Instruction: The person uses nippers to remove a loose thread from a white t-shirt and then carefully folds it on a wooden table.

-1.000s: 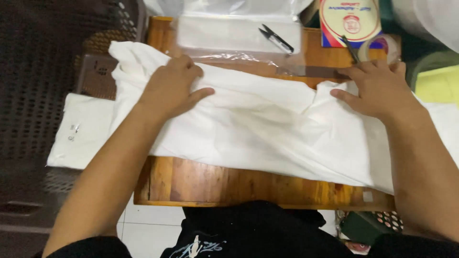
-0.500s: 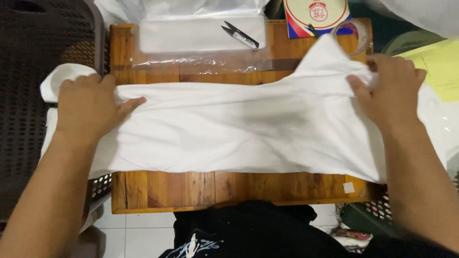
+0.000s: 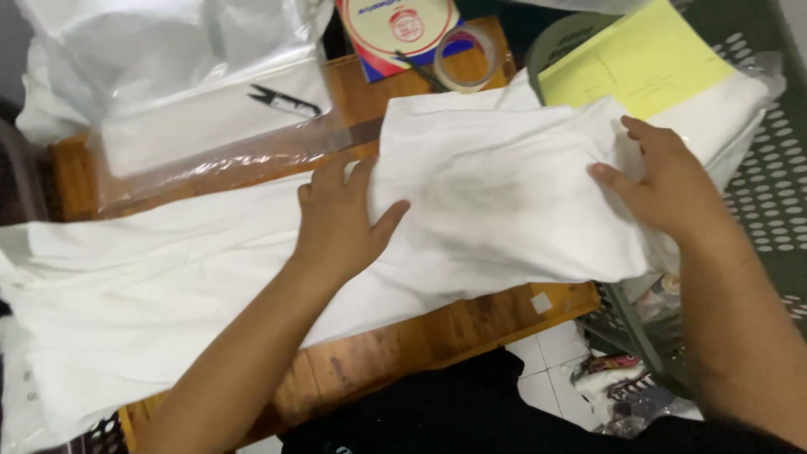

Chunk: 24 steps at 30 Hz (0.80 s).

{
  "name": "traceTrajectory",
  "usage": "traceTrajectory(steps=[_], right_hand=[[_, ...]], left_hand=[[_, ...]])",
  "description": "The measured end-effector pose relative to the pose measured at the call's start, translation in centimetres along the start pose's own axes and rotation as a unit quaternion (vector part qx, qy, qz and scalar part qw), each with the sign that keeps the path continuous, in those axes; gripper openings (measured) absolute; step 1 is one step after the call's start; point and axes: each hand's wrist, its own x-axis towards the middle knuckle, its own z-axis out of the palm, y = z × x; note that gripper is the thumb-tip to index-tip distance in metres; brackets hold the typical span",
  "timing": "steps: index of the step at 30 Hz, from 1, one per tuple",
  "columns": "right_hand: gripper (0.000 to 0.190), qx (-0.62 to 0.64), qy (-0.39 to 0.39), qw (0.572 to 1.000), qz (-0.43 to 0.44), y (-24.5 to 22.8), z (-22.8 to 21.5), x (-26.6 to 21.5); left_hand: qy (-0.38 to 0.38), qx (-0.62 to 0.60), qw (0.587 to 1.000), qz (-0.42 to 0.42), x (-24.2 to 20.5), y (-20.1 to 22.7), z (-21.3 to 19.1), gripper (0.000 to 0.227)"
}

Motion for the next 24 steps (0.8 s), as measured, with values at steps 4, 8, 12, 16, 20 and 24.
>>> traceTrajectory(steps=[4,8,12,16,20,24], right_hand=[[0.065,0.053,0.120,0.991,-0.033,6.0,1.6,1.2],[0.053,0.036,0.160,0.986,-0.017,8.1,1.0,3.1],[0.051,0.000,0.052,0.995,0.089,6.1,-0.9,4.6],[0.062,0.001,-0.028,0.996,0.082,5.5,-1.6,5.1],[0.061,-0.019,-0.131,0.990,0.056,5.6,-2.2,5.4],[0.066,0.086,-0.103,0.989,0.064,5.9,-3.1,4.4]], left_hand=[[-0.063,0.002,0.996,-0.070,5.3,5.7,2.2,0.065],[-0.128,0.031,0.986,-0.099,8.7,9.4,2.4,0.075],[-0.152,-0.005,0.987,0.045,10.6,12.3,1.7,0.071],[-0.201,-0.018,0.979,-0.013,12.5,13.0,3.7,0.068],[-0.264,-0.044,0.962,-0.046,14.2,12.8,3.7,0.058],[-0.286,-0.051,0.957,-0.008,14.1,13.5,1.9,0.035]])
